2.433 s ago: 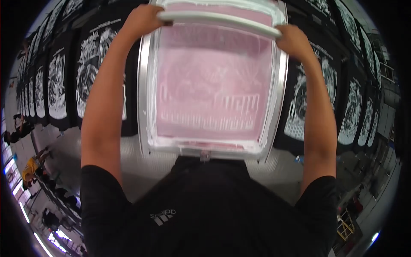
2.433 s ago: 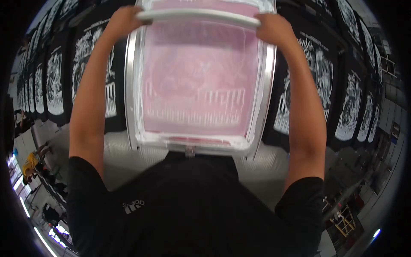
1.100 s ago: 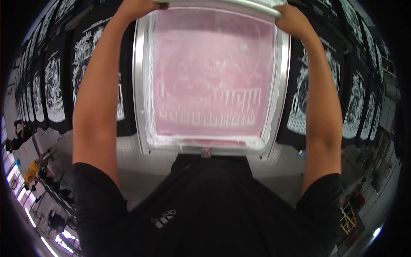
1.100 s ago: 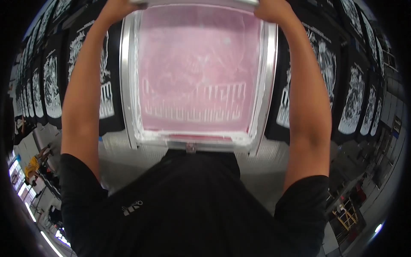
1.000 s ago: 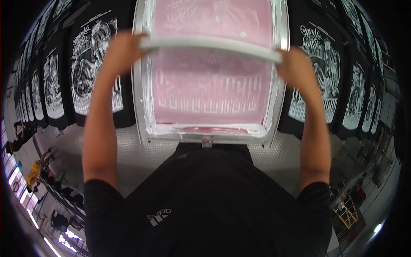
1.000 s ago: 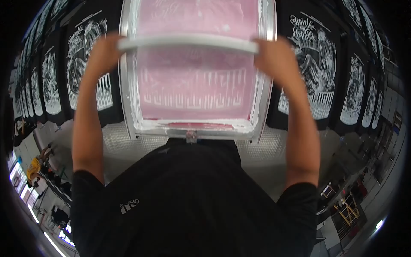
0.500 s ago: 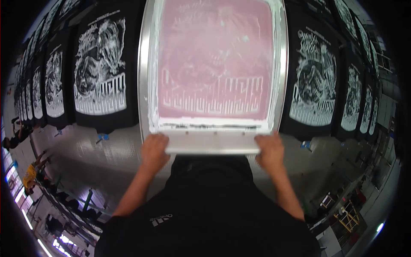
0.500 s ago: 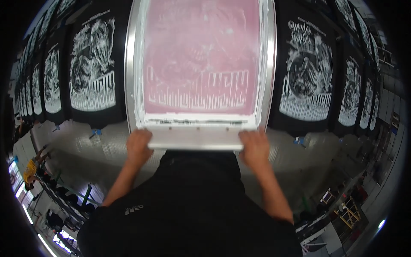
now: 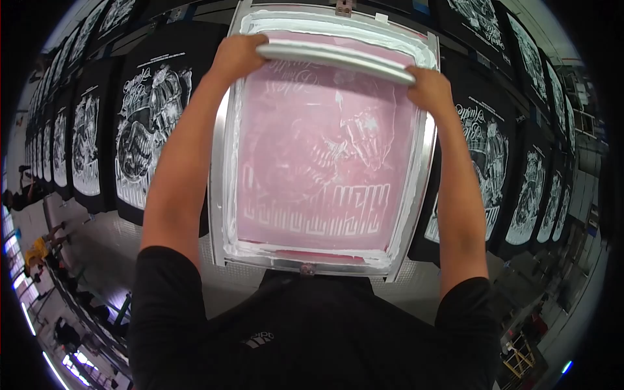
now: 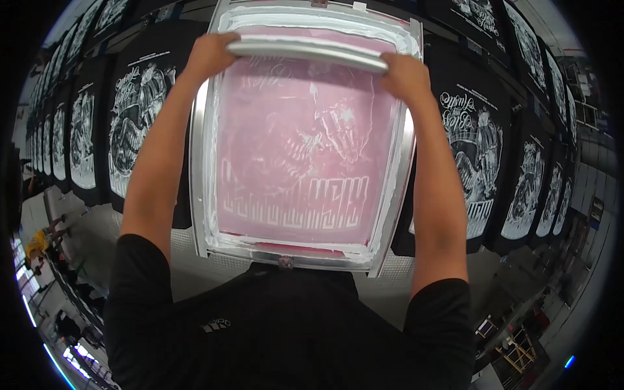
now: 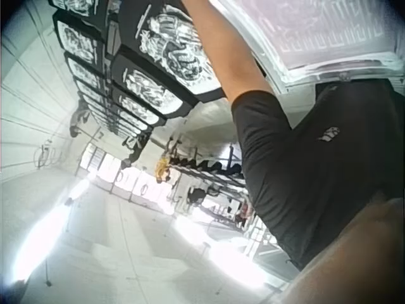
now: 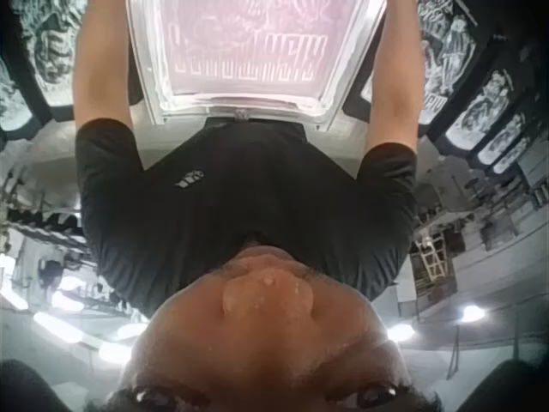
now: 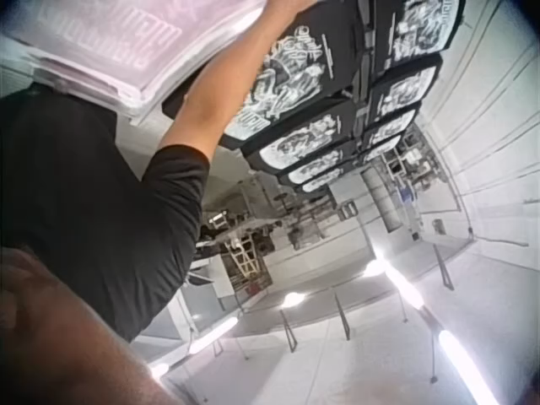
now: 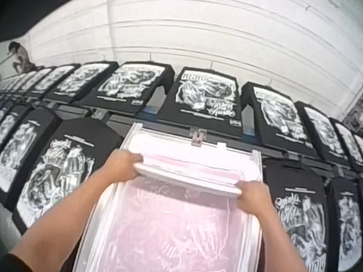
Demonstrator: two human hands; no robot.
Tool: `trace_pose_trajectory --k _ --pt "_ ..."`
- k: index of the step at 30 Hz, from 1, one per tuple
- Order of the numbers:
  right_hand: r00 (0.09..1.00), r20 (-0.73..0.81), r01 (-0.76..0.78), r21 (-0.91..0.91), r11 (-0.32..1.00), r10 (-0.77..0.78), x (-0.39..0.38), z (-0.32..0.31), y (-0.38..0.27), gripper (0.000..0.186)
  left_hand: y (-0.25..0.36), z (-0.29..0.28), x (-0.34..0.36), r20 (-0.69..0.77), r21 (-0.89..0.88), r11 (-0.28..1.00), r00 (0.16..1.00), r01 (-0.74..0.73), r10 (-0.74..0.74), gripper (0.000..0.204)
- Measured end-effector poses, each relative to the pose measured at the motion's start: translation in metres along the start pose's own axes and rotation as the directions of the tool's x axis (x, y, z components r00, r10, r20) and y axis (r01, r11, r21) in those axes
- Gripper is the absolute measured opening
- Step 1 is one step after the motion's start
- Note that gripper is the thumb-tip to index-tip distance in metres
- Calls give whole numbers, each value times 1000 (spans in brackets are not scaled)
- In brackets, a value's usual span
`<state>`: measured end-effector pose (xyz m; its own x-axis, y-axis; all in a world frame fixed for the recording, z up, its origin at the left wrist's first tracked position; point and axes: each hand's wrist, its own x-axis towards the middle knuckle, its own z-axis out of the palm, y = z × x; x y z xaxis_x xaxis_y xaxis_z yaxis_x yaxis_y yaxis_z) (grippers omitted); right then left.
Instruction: Manually applying ink through a screen onto t-shirts at a screen printing station.
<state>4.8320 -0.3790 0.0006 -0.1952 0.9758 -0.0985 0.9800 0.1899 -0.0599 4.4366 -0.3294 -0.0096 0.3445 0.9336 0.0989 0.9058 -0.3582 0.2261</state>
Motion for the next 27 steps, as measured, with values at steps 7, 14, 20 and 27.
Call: trace_pose_trajectory --k 7,14,20,27 --pt "991 97 87 106 990 -98 100 -51 18 49 -16 -45 51 -145 32 999 988 -44 48 44" --pt "981 75 162 203 966 -180 133 -59 45 47 104 -79 -160 575 -413 745 784 524 -233 26" --pt "958 165 211 156 965 -236 154 -50 22 51 183 12 -423 926 -355 545 367 760 90 46" --pt "981 89 158 135 978 -171 136 -30 -51 57 205 42 -467 870 -492 132 481 860 106 36"
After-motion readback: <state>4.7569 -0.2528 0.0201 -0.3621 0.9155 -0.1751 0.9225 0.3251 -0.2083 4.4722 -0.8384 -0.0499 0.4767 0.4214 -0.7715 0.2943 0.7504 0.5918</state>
